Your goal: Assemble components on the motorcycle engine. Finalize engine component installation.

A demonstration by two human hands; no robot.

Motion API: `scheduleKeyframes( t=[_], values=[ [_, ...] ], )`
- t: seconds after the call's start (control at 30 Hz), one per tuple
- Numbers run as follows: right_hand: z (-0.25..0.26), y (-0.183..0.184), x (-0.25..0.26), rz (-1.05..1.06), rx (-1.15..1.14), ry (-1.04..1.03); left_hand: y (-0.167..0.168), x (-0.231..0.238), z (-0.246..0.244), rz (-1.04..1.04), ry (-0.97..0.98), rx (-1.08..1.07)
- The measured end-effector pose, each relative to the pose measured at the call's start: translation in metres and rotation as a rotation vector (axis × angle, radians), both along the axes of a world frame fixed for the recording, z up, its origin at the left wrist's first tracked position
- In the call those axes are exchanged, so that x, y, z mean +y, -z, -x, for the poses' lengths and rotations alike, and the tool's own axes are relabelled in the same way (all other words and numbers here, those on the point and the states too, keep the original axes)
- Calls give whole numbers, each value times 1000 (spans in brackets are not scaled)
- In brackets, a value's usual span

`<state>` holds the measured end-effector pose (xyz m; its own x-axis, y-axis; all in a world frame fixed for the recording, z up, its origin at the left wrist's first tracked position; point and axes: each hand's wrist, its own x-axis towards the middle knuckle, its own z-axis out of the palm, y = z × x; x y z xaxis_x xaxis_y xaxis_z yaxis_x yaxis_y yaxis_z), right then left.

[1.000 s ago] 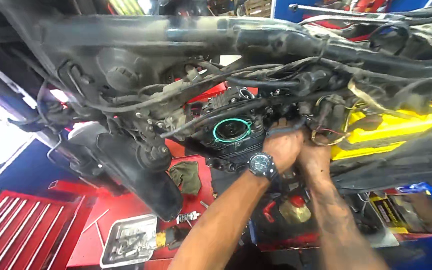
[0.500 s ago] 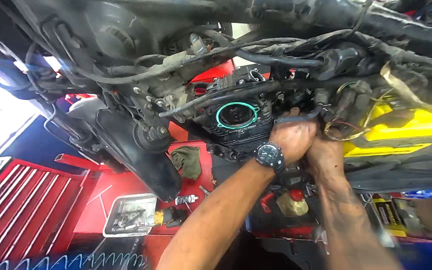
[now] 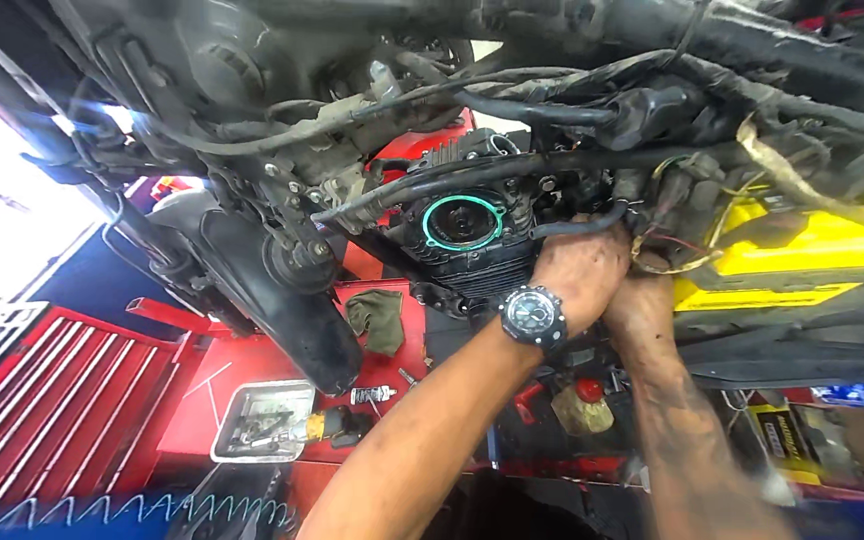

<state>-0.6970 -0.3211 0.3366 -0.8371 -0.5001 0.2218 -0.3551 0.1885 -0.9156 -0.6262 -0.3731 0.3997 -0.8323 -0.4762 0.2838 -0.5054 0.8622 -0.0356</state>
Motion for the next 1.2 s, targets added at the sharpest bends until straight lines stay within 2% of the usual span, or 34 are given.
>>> scheduleKeyframes(
  t=[0.13,0.3,0.43,0.57,0.7,0.83,1.07,1.2],
  values=[
    [-3,2,0,47,-45,4,-8,1,-6,-1,-15,-77],
    [-4,11,-4,214,-80,-27,-2,-3,-5,92,-49,-116],
    [0,17,-3,272,-57,-81,-3,-4,-4,89,-40,-164],
    [2,15,6,129,-3,-81,0,-13,-4,135,40,-228],
    [-3,10,6,-73,237,103,6,-17,-2,217,43,-244],
    [-11,5,-4,-92,338,270,3,-16,-4,227,7,-248],
    [-4,12,-4,43,111,68,-1,-17,-2,85,-86,-125],
    [-9,12,-3,-62,220,82,-1,-19,1,36,-96,-100]
  ],
)
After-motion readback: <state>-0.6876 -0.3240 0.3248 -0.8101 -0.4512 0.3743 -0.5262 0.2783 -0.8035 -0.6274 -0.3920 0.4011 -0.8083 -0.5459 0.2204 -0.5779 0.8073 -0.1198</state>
